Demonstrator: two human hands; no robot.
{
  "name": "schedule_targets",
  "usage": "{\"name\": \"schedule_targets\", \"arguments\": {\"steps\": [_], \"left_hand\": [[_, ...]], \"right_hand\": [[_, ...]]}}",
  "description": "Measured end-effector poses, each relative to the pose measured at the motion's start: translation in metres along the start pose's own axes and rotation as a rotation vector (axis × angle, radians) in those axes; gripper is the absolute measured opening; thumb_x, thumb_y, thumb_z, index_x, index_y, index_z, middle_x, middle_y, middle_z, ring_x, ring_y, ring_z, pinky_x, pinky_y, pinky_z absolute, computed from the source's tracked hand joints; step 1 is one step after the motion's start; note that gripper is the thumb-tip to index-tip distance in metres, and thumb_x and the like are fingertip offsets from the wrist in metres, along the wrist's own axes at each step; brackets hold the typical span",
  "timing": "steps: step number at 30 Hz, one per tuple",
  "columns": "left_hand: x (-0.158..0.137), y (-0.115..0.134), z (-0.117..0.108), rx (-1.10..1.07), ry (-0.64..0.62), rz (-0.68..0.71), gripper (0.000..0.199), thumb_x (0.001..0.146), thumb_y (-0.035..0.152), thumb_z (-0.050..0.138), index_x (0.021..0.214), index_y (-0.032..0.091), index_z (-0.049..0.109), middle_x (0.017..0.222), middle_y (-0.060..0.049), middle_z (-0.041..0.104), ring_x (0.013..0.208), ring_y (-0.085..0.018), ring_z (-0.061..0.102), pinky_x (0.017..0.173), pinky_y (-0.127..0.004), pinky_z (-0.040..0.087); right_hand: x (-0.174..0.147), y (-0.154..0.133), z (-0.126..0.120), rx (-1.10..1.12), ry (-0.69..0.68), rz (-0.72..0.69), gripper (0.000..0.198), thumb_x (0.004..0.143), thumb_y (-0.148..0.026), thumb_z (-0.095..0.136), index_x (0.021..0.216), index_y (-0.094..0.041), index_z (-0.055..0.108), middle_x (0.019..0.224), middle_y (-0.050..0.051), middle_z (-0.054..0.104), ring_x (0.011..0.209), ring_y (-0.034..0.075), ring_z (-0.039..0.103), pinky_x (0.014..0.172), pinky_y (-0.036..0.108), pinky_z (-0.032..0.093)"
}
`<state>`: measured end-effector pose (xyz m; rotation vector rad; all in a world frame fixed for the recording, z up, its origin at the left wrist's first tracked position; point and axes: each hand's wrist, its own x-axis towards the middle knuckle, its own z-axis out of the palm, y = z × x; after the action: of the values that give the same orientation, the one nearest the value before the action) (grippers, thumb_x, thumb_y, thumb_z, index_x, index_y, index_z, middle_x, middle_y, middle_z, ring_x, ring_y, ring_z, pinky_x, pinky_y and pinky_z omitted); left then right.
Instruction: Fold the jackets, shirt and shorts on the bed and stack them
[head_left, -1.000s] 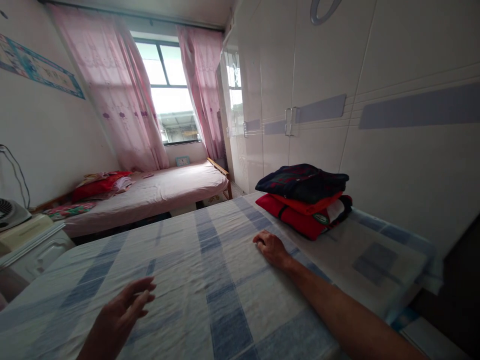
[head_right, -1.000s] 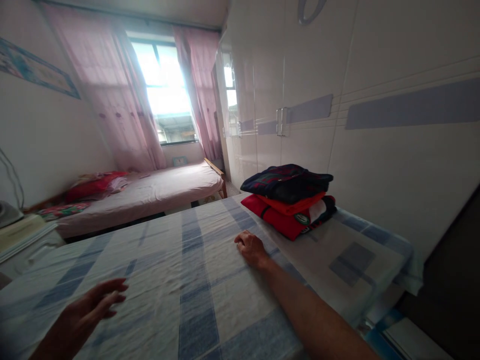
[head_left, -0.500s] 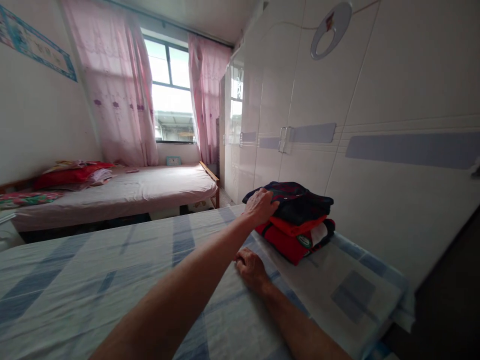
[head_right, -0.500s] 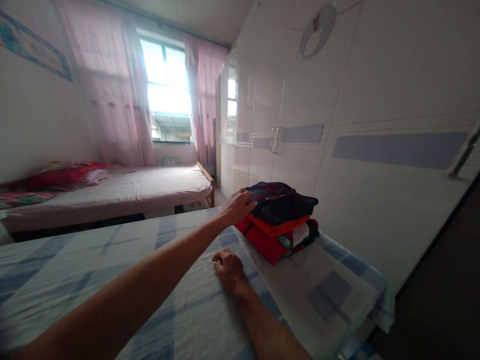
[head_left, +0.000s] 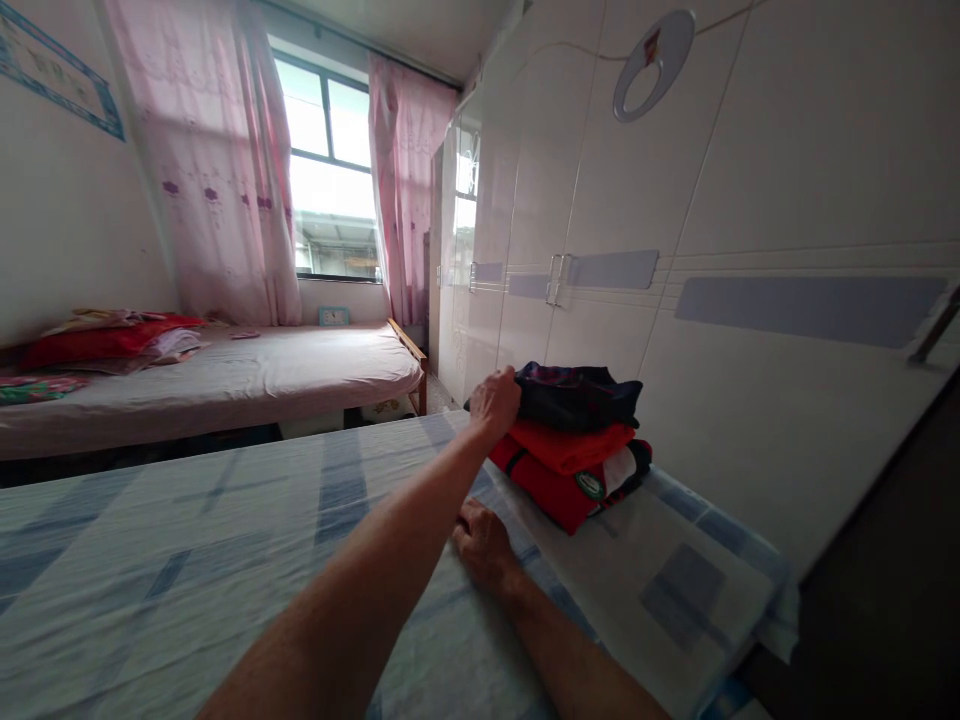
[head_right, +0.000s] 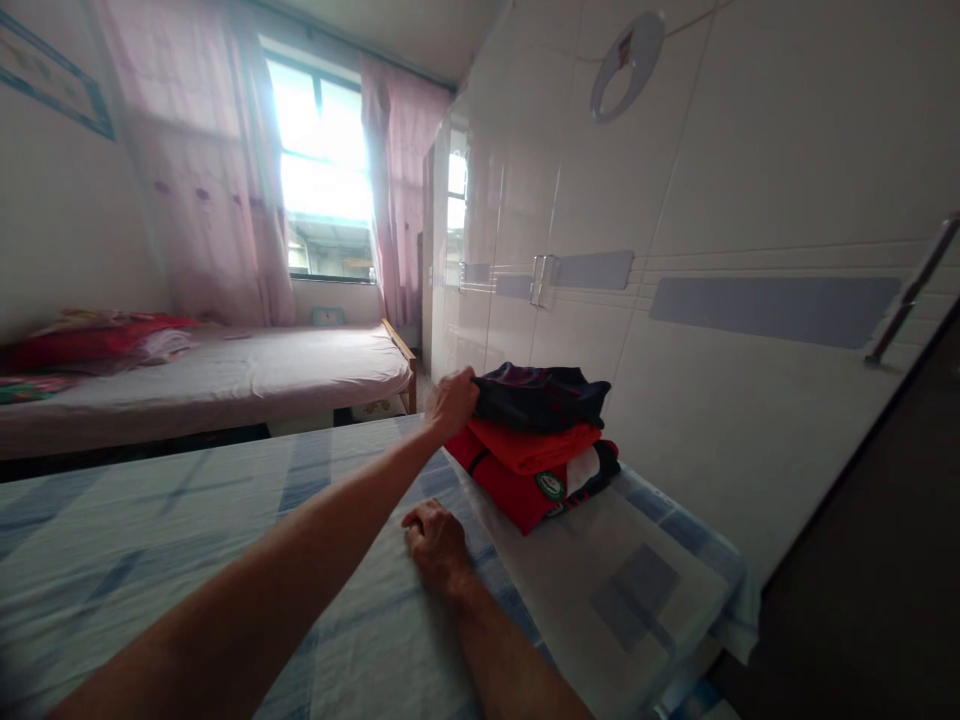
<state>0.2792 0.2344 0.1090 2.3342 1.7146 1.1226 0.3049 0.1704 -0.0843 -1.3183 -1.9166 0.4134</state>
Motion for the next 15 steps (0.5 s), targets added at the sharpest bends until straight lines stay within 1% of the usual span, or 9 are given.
{"name": "schedule_targets", "arguments": {"steps": [2, 5, 6, 7, 8, 10, 12, 13, 15], "left_hand": [[0.008, -0.011, -0.035, -0.015, 0.138, -0.072, 0.024, 0.091, 0.021, 0.039, 0.103, 0.021, 0.059, 0.092, -0.007, 0.067, 0.088, -0.021, 0.063, 0.075, -0.035, 0.048], [0.013, -0.039, -0.103, -0.025, 0.368, -0.118, 0.031, 0.091, 0.018, 0.028, 0.110, 0.020, 0.052, 0.100, -0.007, 0.064, 0.092, -0.018, 0.059, 0.078, -0.032, 0.046], [0.011, -0.051, -0.127, -0.028, 0.475, -0.121, 0.031, 0.091, 0.016, 0.025, 0.109, 0.018, 0.051, 0.101, -0.007, 0.062, 0.093, -0.016, 0.057, 0.080, -0.030, 0.045], [0.007, -0.065, -0.151, -0.073, 0.682, -0.055, 0.029, 0.091, 0.015, 0.027, 0.103, 0.017, 0.053, 0.099, -0.006, 0.062, 0.092, -0.015, 0.056, 0.081, -0.028, 0.044], [0.002, -0.080, -0.173, -0.059, 0.749, -0.045, 0.029, 0.091, 0.014, 0.025, 0.105, 0.016, 0.050, 0.102, -0.006, 0.059, 0.095, -0.013, 0.053, 0.085, -0.027, 0.042], [-0.013, -0.108, -0.213, -0.010, 0.739, -0.027, 0.019, 0.089, 0.016, 0.036, 0.096, 0.016, 0.053, 0.093, -0.002, 0.058, 0.089, -0.012, 0.052, 0.086, -0.026, 0.041], [-0.032, -0.131, -0.248, 0.072, 0.635, -0.040, 0.010, 0.083, 0.015, 0.048, 0.085, 0.017, 0.056, 0.081, 0.001, 0.057, 0.082, -0.012, 0.052, 0.089, -0.027, 0.041], [-0.044, -0.140, -0.262, 0.121, 0.625, -0.047, 0.009, 0.080, 0.013, 0.050, 0.082, 0.018, 0.057, 0.078, 0.002, 0.056, 0.081, -0.012, 0.052, 0.090, -0.028, 0.040], [-0.069, -0.154, -0.286, 0.237, 0.732, -0.053, 0.017, 0.082, 0.011, 0.044, 0.089, 0.017, 0.058, 0.086, 0.000, 0.059, 0.089, -0.013, 0.053, 0.097, -0.029, 0.036]], "right_hand": [[0.000, -0.001, -0.002, 0.005, -0.003, 0.006, 0.025, 0.076, -0.009, 0.045, 0.080, -0.020, 0.067, 0.089, 0.003, 0.067, 0.085, 0.015, 0.061, 0.077, 0.023, 0.043], [0.000, -0.003, -0.003, 0.015, -0.012, 0.013, 0.025, 0.076, -0.010, 0.045, 0.080, -0.019, 0.067, 0.089, 0.003, 0.067, 0.085, 0.014, 0.061, 0.078, 0.022, 0.042], [0.000, -0.003, -0.004, 0.018, -0.014, 0.016, 0.025, 0.075, -0.010, 0.045, 0.080, -0.019, 0.067, 0.089, 0.003, 0.067, 0.086, 0.014, 0.061, 0.079, 0.022, 0.042], [0.000, -0.003, -0.004, 0.021, -0.018, 0.022, 0.024, 0.075, -0.011, 0.045, 0.080, -0.019, 0.067, 0.088, 0.003, 0.067, 0.085, 0.014, 0.061, 0.078, 0.023, 0.042], [0.000, -0.003, -0.004, 0.023, -0.023, 0.027, 0.024, 0.076, -0.012, 0.045, 0.080, -0.020, 0.067, 0.087, 0.003, 0.067, 0.084, 0.015, 0.061, 0.077, 0.023, 0.042], [0.001, -0.003, -0.005, 0.027, -0.038, 0.032, 0.023, 0.076, -0.014, 0.045, 0.081, -0.020, 0.067, 0.087, 0.004, 0.067, 0.083, 0.015, 0.061, 0.075, 0.024, 0.042], [0.002, -0.001, -0.005, 0.032, -0.056, 0.029, 0.023, 0.076, -0.016, 0.044, 0.081, -0.019, 0.067, 0.090, 0.005, 0.067, 0.083, 0.016, 0.061, 0.076, 0.026, 0.042], [0.003, 0.000, -0.005, 0.035, -0.065, 0.025, 0.024, 0.076, -0.017, 0.043, 0.082, -0.019, 0.066, 0.091, 0.005, 0.067, 0.085, 0.017, 0.061, 0.077, 0.026, 0.042], [0.004, 0.002, -0.006, 0.041, -0.084, 0.019, 0.025, 0.076, -0.019, 0.042, 0.083, -0.019, 0.066, 0.094, 0.005, 0.067, 0.087, 0.018, 0.060, 0.080, 0.028, 0.042]]}}
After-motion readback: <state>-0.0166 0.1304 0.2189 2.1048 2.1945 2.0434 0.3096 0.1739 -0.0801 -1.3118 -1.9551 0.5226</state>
